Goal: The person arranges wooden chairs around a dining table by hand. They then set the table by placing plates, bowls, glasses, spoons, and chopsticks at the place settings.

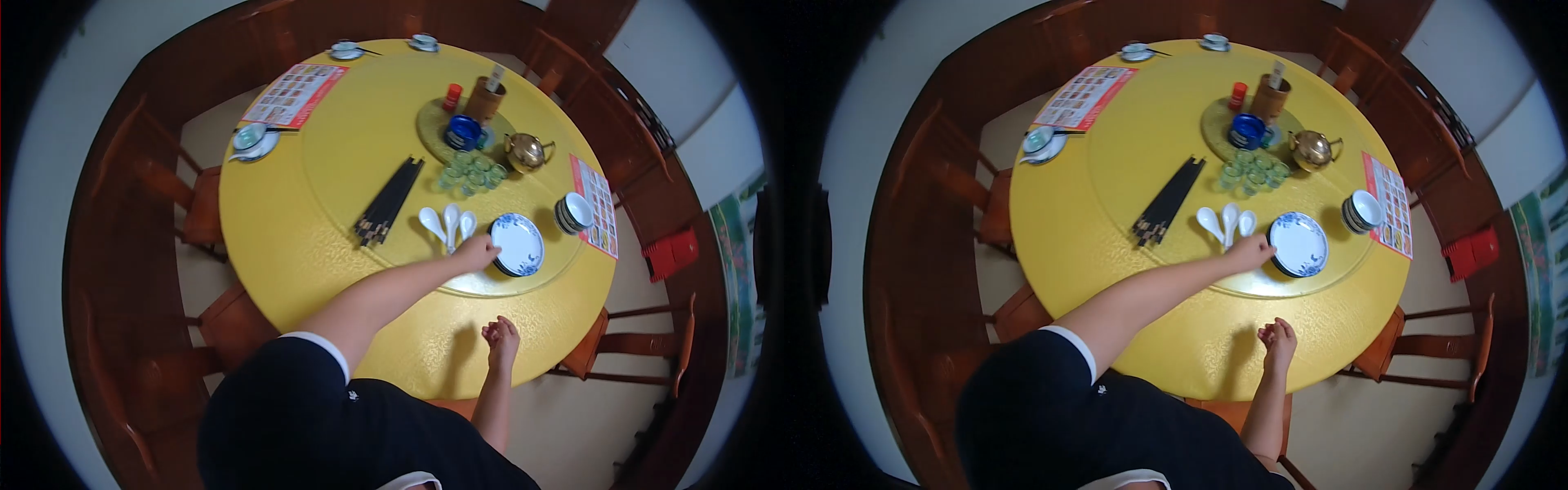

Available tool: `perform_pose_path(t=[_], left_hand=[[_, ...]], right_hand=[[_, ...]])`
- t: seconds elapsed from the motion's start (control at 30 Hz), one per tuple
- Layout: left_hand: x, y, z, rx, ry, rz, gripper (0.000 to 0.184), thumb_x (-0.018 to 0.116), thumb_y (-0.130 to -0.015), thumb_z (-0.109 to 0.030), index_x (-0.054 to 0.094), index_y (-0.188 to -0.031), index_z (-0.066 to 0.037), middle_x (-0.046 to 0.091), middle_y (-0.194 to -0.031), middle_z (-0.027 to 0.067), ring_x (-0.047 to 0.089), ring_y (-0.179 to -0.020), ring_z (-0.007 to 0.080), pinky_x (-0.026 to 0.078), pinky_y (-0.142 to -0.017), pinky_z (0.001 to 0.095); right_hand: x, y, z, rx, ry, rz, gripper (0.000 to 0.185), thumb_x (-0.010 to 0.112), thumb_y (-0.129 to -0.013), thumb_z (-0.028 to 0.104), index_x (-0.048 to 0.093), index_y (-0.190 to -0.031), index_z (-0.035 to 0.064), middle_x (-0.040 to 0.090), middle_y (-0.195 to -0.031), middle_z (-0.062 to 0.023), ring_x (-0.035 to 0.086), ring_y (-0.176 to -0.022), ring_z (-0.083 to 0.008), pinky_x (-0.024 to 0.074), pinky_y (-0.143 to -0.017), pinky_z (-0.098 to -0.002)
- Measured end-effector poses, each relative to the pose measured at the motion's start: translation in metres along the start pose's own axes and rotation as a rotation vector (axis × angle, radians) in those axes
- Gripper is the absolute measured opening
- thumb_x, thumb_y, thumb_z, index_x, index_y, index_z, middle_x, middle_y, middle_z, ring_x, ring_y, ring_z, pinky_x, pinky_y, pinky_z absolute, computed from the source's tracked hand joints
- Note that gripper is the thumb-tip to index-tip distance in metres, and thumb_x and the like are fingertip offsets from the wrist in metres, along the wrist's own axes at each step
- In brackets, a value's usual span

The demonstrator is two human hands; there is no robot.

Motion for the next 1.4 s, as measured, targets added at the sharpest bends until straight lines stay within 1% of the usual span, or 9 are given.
perform_pose_path(t=[0.17,0.33,0.47,0.57,0.77,0.97,1.2,1.3,1.4], left_hand=[[-0.076,0.221,0.018,-0.019,0.029,0.110,0.040,0.047,-0.079,-0.036,0.049,-0.058,-0.002,0.047,-0.053,0.0156,0.044,-0.046,0.0231,0.036,-0.049,0.0362],[-0.121,0.512,0.122,-0.512,-0.080,0.045,0.038,0.039,-0.083,-0.036,0.052,-0.074,-0.002,0.053,-0.069,0.0160,0.051,-0.065,0.0268,0.039,-0.060,0.0366],[-0.155,0.737,0.104,-0.932,-0.007,-0.271,0.037,0.036,-0.082,-0.032,0.052,-0.077,0.001,0.054,-0.080,0.0196,0.052,-0.078,0.0341,0.038,-0.069,0.0417],[-0.154,0.887,0.110,-1.043,-0.011,-0.695,0.033,0.035,-0.082,-0.026,0.051,-0.080,0.004,0.053,-0.087,0.0229,0.050,-0.083,0.0373,0.038,-0.073,0.0418],[-0.157,1.093,0.114,-1.354,0.081,-0.931,0.034,0.036,-0.080,-0.027,0.048,-0.082,0.004,0.053,-0.080,0.0235,0.052,-0.077,0.0366,0.039,-0.072,0.0419],[-0.243,1.114,0.148,-1.266,0.300,-1.035,0.022,0.046,-0.075,-0.021,0.051,-0.077,0.000,0.052,-0.064,0.0109,0.052,-0.049,0.0184,0.042,-0.038,0.0281],[-0.435,1.010,0.204,-1.024,0.272,-0.677,0.025,0.050,-0.075,-0.023,0.051,-0.070,0.002,0.050,-0.054,0.0105,0.049,-0.041,0.0170,0.041,-0.041,0.0307],[-0.504,0.984,0.272,-0.986,0.245,-0.640,0.027,0.050,-0.075,-0.025,0.051,-0.065,0.001,0.050,-0.055,0.0119,0.049,-0.042,0.0187,0.041,-0.045,0.0313],[-0.539,1.001,0.378,-1.000,0.113,-0.607,0.029,0.049,-0.074,-0.025,0.052,-0.063,0.001,0.052,-0.057,0.0153,0.052,-0.051,0.0224,0.043,-0.053,0.0362]], right_hand=[[0.034,0.056,-0.060,0.053,0.265,0.300,0.015,0.047,-0.078,0.012,0.050,-0.084,-0.0008,0.052,-0.064,-0.0093,0.054,-0.053,-0.0174,0.0481,-0.051,-0.0279],[0.079,0.171,-0.147,0.234,0.597,0.728,0.015,0.045,-0.079,0.015,0.048,-0.073,0.0017,0.050,-0.057,-0.0071,0.052,-0.052,-0.0171,0.0462,-0.049,-0.0284],[0.111,0.292,-0.223,0.175,0.997,1.133,0.026,0.045,-0.083,0.024,0.043,-0.064,0.0052,0.048,-0.056,-0.0049,0.048,-0.049,-0.0125,0.0397,-0.044,-0.0244],[0.112,0.369,-0.312,0.263,0.997,1.175,0.022,0.046,-0.082,0.023,0.046,-0.073,0.0027,0.047,-0.057,-0.0060,0.051,-0.051,-0.0159,0.0428,-0.046,-0.0270],[0.110,0.499,-0.392,0.529,0.978,1.202,0.018,0.047,-0.079,0.018,0.047,-0.081,-0.0006,0.052,-0.068,-0.0112,0.055,-0.059,-0.0197,0.0474,-0.053,-0.0302],[0.097,0.500,-0.374,0.442,1.244,0.958,0.017,0.045,-0.077,0.014,0.051,-0.079,-0.0015,0.053,-0.067,-0.0103,0.056,-0.057,-0.0184,0.0476,-0.050,-0.0288],[0.194,0.520,-0.362,0.286,0.870,0.691,0.015,0.041,-0.076,0.013,0.048,-0.068,0.0024,0.050,-0.057,-0.0086,0.051,-0.050,-0.0186,0.0432,-0.046,-0.0283],[0.218,0.513,-0.404,0.107,0.884,0.932,0.017,0.043,-0.078,0.015,0.048,-0.076,-0.0016,0.053,-0.064,-0.0123,0.054,-0.053,-0.0220,0.0472,-0.050,-0.0329],[0.239,0.531,-0.460,0.318,0.924,0.746,0.017,0.043,-0.078,0.015,0.048,-0.078,-0.0017,0.053,-0.065,-0.0128,0.055,-0.054,-0.0223,0.0472,-0.050,-0.0329]])
Point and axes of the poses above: each hand's wrist, its own y-axis away from the middle knuckle, its own x-axis out of the palm, z = x × y, the point moved 1 cm from there along -y, towards the middle knuckle
